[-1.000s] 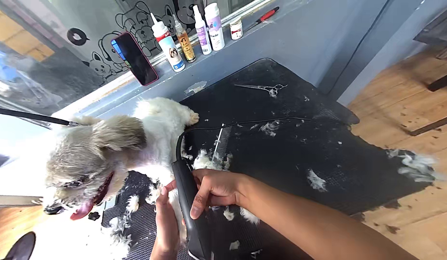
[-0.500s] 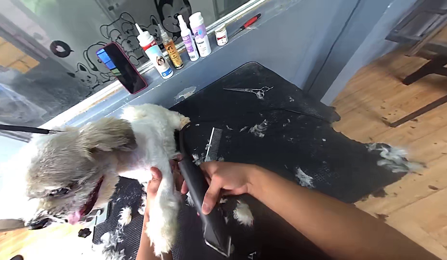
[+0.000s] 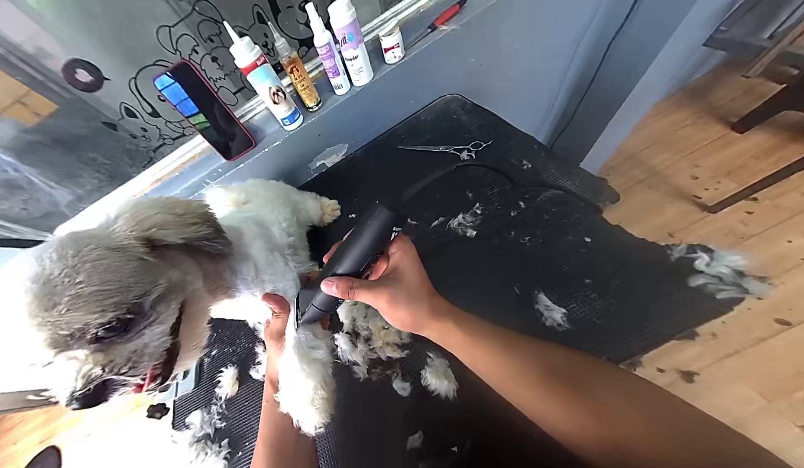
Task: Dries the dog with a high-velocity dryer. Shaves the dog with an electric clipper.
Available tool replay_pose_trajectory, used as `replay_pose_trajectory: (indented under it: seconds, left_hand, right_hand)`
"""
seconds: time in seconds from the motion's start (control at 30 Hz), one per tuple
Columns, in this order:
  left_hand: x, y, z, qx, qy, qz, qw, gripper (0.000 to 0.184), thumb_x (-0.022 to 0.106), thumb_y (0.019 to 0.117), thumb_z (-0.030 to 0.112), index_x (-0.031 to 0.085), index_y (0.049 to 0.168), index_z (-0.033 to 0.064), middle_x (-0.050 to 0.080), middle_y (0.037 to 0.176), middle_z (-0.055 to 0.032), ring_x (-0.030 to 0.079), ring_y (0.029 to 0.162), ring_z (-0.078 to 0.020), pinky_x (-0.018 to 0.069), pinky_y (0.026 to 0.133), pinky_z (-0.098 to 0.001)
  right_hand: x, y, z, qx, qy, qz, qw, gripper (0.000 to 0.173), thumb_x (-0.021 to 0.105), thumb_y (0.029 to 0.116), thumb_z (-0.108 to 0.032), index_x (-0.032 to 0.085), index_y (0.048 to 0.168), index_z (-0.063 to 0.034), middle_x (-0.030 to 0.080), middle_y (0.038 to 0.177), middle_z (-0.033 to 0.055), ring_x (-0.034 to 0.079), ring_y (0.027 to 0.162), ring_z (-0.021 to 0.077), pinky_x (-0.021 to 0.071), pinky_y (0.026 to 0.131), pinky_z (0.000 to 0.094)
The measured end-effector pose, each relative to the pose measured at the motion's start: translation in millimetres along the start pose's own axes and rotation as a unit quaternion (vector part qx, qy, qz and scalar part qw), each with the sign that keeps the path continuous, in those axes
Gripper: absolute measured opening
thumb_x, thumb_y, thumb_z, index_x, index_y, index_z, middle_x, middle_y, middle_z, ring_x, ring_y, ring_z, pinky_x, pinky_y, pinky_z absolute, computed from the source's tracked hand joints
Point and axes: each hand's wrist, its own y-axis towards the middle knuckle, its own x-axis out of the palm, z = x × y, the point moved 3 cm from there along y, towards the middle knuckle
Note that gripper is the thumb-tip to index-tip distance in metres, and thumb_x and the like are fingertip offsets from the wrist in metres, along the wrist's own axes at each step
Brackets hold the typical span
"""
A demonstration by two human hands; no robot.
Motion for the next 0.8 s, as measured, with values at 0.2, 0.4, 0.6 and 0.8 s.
replay_pose_trajectory:
  seconds: [0.2,0.4,0.6,0.8]
  left_hand:
    - [11.3,6.7,4.7,0.008,0.019,0.008,1.0,0.061,0.047,0.0974,0.066,0.069,0.12,0.0138,0.072,0.106,-0.0002,0.069,0.097,-0.0084,0.0588,0.084,-0.0258]
    - [21.5,15.1,0.9,0.013,0.001,-0.041,0.999,0.055,0.05,0.0964,0.066,0.064,0.111,0.0138,0.063,0.1,0.0021,0.062,0.093,-0.0079,0.0523,0.083,-0.0219]
    - [22.2,27.9,-7.4,0.059,0.014,-0.021,0.998,0.054,0.056,0.0904,0.07,0.065,0.098,0.0181,0.06,0.083,0.0058,0.06,0.081,-0.0095,0.0517,0.081,-0.0278]
    - [17.3,16.3,1.8,0.025,0.104,0.009,0.994,0.058,0.052,0.0919,0.071,0.068,0.105,0.0167,0.065,0.087,0.0046,0.062,0.077,-0.0039,0.0528,0.07,-0.0196]
  right_hand:
    - [4.5,-12.0,1.0,0.022,0.003,-0.041,0.999,0.048,0.081,0.0771,0.009,0.058,0.118,0.0004,0.073,0.102,0.0145,0.074,0.088,0.0251,0.0656,0.076,0.0395]
    - [5.9,-38.6,4.7,0.049,0.017,-0.047,0.998,0.043,0.081,0.0776,0.01,0.061,0.115,0.0009,0.073,0.102,0.0136,0.074,0.092,0.0231,0.0651,0.082,0.0399]
    - [0.7,-65.3,9.3,0.176,-0.039,-0.18,0.967,0.051,0.087,0.0773,-0.007,0.059,0.12,-0.0036,0.073,0.107,0.0069,0.073,0.1,0.0179,0.0625,0.091,0.0378]
    - [-12.9,-21.9,-27.9,0.11,-0.048,-0.093,0.988,0.039,0.081,0.0823,0.001,0.063,0.117,-0.002,0.074,0.103,0.0101,0.073,0.092,0.0207,0.0643,0.083,0.0376]
